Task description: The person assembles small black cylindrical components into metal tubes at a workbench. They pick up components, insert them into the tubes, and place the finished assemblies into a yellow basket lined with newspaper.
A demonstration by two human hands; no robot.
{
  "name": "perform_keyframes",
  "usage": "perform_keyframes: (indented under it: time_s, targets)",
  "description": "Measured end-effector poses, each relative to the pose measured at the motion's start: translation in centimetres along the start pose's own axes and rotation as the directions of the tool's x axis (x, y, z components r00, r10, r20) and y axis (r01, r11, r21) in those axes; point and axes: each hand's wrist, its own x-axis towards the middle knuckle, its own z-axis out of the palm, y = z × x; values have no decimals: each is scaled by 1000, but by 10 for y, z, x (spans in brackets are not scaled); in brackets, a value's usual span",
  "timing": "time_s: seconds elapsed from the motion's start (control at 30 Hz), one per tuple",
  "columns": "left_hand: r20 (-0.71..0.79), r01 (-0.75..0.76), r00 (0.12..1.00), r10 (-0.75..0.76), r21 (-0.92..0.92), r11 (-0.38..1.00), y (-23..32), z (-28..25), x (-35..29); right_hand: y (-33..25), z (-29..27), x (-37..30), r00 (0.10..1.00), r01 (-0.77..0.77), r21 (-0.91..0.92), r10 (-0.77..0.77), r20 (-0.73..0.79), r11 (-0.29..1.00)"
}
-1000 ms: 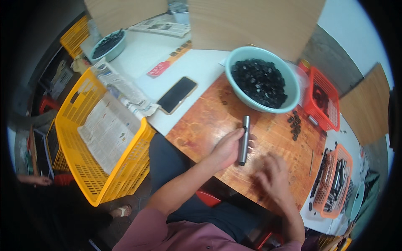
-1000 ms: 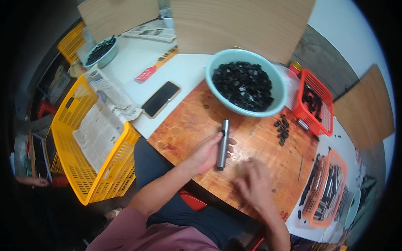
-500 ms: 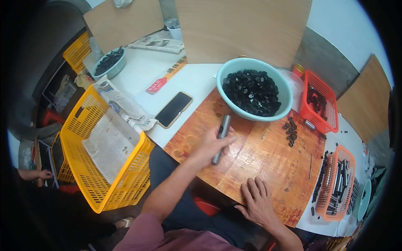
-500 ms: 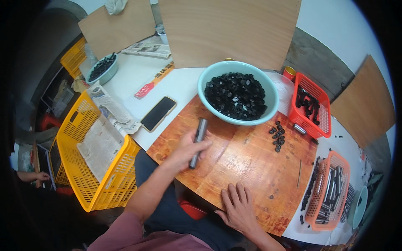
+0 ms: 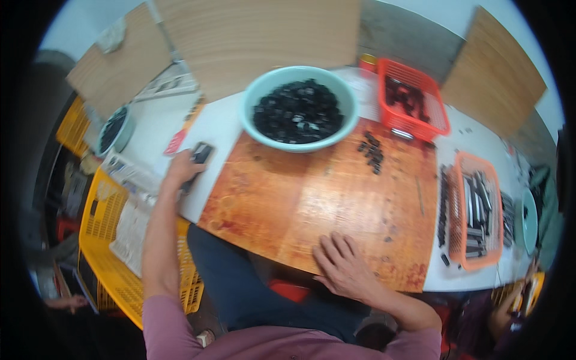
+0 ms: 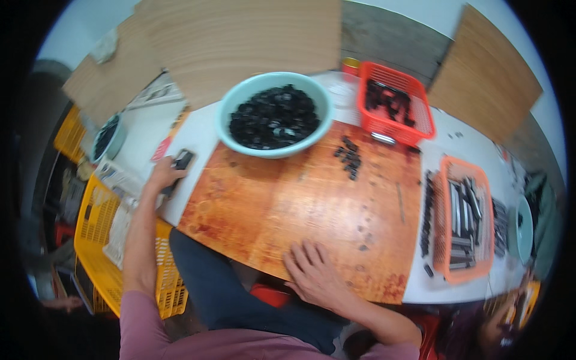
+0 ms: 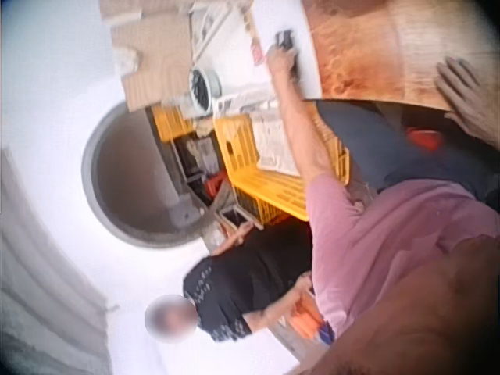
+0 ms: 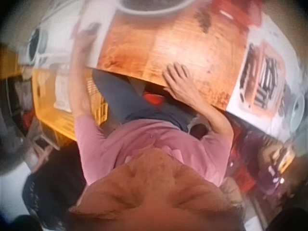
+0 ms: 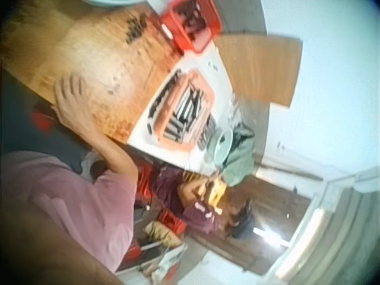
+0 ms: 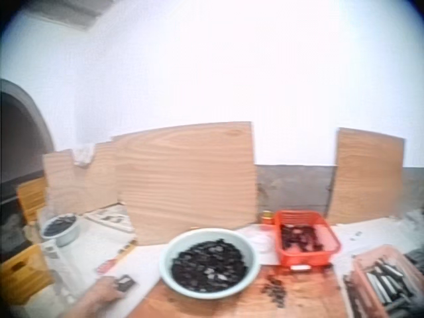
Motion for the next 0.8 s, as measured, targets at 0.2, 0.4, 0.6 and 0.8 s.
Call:
perform_keyframes:
  time_s: [0.2, 0.4, 0.6, 0.8]
  targets:
    - [-187, -62, 980, 64, 17, 998, -84, -5, 27, 3, -2, -1, 1000, 19, 22, -19, 3, 1000]
    - [46, 94, 995, -91, -78, 992, -56, -25, 30, 3, 1, -5, 1000, -3, -11, 3, -2, 1000]
    - [-238, -201, 961, 142, -245, 948, -6, -10, 2, 9, -12, -27, 984, -99, 83, 110, -140, 992]
    - [103, -48, 990, 95, -385, 922, 56, -18, -68, 43, -30, -104, 590, -748, -19, 653, -475, 663]
